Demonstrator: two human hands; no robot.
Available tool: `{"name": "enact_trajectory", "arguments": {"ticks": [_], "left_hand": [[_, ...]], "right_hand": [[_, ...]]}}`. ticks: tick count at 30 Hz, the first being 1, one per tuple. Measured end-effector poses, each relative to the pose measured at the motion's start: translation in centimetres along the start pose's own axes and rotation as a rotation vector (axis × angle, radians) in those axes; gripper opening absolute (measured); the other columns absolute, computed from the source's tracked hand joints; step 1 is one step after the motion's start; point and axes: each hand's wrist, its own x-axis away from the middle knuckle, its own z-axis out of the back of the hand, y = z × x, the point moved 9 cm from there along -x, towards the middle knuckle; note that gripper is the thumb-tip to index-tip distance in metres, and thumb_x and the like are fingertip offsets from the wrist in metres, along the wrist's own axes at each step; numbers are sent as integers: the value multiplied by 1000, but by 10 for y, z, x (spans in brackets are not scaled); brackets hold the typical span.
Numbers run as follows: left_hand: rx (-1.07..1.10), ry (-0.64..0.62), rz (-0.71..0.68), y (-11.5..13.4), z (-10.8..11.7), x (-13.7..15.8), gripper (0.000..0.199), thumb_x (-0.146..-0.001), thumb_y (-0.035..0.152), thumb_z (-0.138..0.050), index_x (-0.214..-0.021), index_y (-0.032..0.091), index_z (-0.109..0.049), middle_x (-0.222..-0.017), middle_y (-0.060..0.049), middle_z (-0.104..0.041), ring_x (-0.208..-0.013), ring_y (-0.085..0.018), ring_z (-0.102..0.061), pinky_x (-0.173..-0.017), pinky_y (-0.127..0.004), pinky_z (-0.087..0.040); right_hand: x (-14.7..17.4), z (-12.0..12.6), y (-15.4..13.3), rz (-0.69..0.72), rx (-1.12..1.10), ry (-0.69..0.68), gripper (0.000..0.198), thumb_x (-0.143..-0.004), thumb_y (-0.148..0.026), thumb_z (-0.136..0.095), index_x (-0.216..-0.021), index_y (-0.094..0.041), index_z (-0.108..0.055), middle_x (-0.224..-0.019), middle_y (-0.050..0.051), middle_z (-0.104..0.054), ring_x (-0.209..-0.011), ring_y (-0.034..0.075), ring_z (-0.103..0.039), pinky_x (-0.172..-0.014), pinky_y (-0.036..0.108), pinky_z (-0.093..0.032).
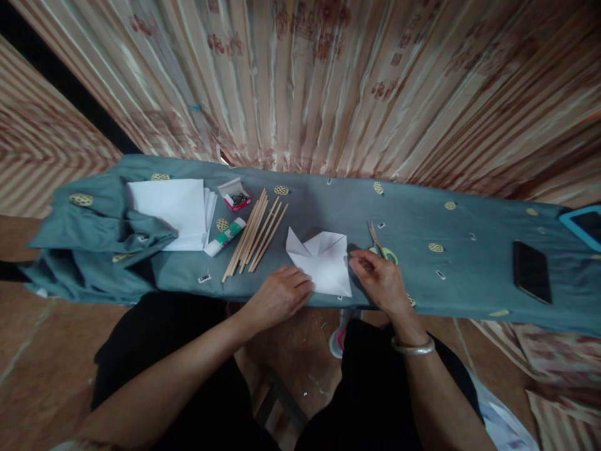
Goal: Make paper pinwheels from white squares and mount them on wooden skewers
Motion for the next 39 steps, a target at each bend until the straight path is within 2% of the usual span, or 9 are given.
{"name": "enact_trajectory", "arguments": {"ticks": [3, 5, 10, 13, 21, 25, 31, 39], "left_hand": [[-4, 21, 15, -1, 3, 0, 20, -97, 20, -44, -96, 14, -63, -91, -8, -67, -85, -20, -62, -76, -34, -49], [4, 33, 33, -2, 5, -1, 21, -98, 19, -43, -95, 14, -63, -90, -8, -67, -83, -19, -62, -76, -33, -49], [11, 31, 39, -2, 6, -1, 17, -96, 18, -46, -92, 15, -62, -88, -8, -67, -82, -19, -63, -76, -33, -50], [25, 32, 45, -3, 6, 0, 16, -95, 18, -47, -91, 15, -62, -89, -8, -67, -83, -19, -63, -77, -33, -50], [27, 13, 46, -2, 7, 1, 16, -94, 19, -47, -94, 15, -62, -91, -8, -67, -85, -20, -63, -78, -34, -50], [25, -14, 41, -1, 5, 0, 15, -94, 19, -48, -95, 14, -62, -92, -9, -67, -86, -21, -62, -79, -34, -50], [25, -56, 32, 2, 2, -1, 12, -91, 18, -51, -94, 15, -62, -95, -9, -67, -89, -21, -59, -82, -34, -50], [25, -75, 38, 2, -1, 0, 12, -91, 18, -51, -91, 15, -63, -94, -9, -65, -90, -21, -58, -82, -35, -50]], "right_hand": [[3, -6, -7, 140, -153, -83, 26, -88, -28, -51, -102, -21, -72, -108, 8, -75, -101, 22, -69, -94, 40, -52], [6, -15, -6, 170, -245, -165, 26, -87, -23, -51, -102, -22, -72, -113, 8, -73, -109, 22, -66, -100, 42, -49], [12, -33, -4, 129, -398, -363, 30, -80, -15, -59, -103, -27, -74, -118, 5, -71, -114, 21, -64, -100, 41, -50], [14, -34, -9, 115, -463, -419, 30, -79, -16, -63, -102, -30, -76, -119, 4, -70, -116, 21, -62, -103, 41, -47], [16, -31, -15, 108, -567, -525, 16, -79, -31, -73, -94, -30, -79, -123, 6, -67, -120, 23, -59, -107, 43, -44], [15, -32, -15, 101, -561, -508, 16, -78, -40, -76, -88, -28, -80, -119, 8, -69, -116, 24, -61, -104, 44, -46], [9, -38, -14, 115, -524, -375, 22, -81, -47, -70, -82, -26, -78, -108, 8, -73, -105, 23, -66, -96, 43, -51], [5, -48, -13, 148, -410, -178, 9, -79, -34, -71, -77, -26, -75, -106, 8, -71, -104, 24, -65, -95, 45, -50]]}}
